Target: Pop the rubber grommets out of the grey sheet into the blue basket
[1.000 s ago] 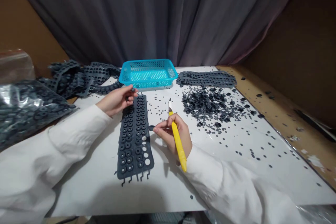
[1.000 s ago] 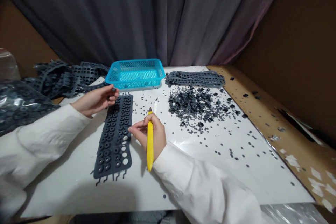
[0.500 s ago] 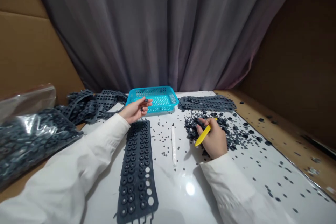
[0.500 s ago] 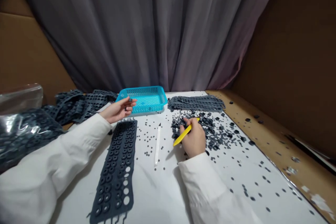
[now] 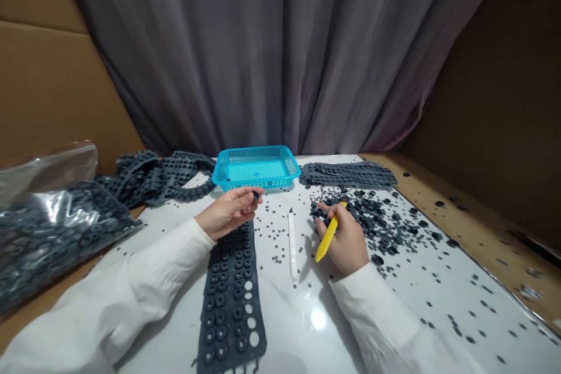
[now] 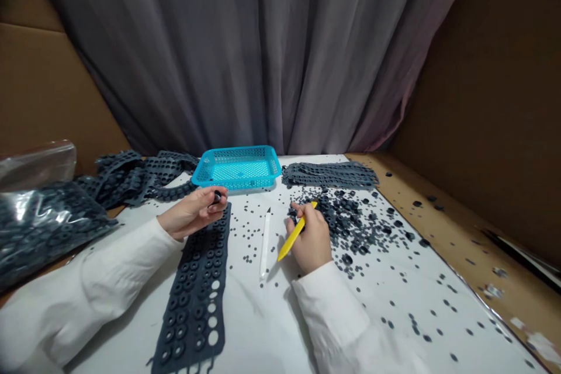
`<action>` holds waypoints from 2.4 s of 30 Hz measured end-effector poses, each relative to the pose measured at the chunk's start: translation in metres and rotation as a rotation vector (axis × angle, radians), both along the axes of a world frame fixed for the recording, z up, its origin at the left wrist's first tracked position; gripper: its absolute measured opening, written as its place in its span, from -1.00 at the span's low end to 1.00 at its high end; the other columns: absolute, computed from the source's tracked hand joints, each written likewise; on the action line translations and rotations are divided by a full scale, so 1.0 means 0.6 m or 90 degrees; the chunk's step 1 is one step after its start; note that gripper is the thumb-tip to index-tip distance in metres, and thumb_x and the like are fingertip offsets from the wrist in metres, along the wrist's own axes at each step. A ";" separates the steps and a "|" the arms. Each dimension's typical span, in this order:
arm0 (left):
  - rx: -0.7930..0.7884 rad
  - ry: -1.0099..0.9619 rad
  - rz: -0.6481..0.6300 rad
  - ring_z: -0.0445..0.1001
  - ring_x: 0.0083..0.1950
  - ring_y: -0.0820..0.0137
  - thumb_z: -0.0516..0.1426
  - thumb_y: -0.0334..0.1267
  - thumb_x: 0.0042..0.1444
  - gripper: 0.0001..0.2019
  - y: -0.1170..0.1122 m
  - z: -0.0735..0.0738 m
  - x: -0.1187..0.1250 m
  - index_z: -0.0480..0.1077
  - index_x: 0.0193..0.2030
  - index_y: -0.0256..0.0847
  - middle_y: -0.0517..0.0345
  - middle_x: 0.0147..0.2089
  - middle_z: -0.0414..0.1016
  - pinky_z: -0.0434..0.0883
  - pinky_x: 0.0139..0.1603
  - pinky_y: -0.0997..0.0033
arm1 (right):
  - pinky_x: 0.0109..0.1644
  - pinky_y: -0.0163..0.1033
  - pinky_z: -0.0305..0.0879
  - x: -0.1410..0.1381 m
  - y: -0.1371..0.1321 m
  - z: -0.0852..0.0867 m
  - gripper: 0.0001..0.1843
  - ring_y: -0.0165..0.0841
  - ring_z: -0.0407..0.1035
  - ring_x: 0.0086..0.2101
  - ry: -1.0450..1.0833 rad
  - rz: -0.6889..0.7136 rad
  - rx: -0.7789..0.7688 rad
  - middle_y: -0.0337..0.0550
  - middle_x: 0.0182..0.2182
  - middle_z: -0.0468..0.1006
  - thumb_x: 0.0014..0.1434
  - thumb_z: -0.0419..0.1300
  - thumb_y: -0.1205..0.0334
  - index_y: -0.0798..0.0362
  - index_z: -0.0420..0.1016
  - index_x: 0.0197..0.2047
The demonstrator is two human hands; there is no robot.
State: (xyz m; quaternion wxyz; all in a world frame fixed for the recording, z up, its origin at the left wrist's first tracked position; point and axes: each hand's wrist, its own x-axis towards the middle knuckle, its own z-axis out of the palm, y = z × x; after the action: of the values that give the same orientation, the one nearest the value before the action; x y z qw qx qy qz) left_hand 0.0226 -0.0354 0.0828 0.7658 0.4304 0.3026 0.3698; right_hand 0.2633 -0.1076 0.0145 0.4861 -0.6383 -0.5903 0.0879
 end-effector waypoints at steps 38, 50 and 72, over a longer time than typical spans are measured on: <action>0.890 0.803 -0.328 0.38 -0.22 0.34 0.05 -0.44 0.19 -0.87 -0.256 -0.092 -0.085 0.38 -0.17 -0.21 0.09 -0.23 0.45 0.31 -0.19 0.38 | -0.38 -0.27 0.34 -0.131 -0.065 -0.024 -0.78 -0.41 0.39 -0.51 0.557 0.327 -0.342 -0.13 -0.51 0.55 -0.06 0.14 0.24 0.15 0.54 -0.36; 0.710 0.596 -0.355 0.38 -0.17 0.39 0.01 -0.43 0.22 -0.83 -0.202 -0.051 -0.097 0.38 -0.15 -0.17 0.17 -0.16 0.44 0.32 -0.13 0.43 | -0.33 -0.26 0.36 -0.128 -0.062 0.001 -0.81 -0.33 0.44 -0.43 0.329 0.301 -0.318 -0.12 -0.50 0.56 -0.03 0.06 0.31 0.11 0.50 -0.44; 0.826 0.860 -0.360 0.43 -0.19 0.20 0.10 -0.38 0.12 -0.90 -0.098 -0.045 -0.035 0.45 -0.31 -0.28 0.03 -0.31 0.47 0.35 -0.17 0.22 | -0.44 -0.36 0.07 -0.161 -0.047 0.023 -0.70 -0.48 0.20 -0.59 0.062 0.334 -0.325 -0.29 -0.70 0.34 0.06 -0.01 0.40 0.08 0.23 -0.68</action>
State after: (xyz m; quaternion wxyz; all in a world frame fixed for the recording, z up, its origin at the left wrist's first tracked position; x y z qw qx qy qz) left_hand 0.0019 -0.0945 0.0559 0.1058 0.9460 0.3009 -0.0574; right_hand 0.1669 -0.1361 0.0281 0.2994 -0.5610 -0.6691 0.3847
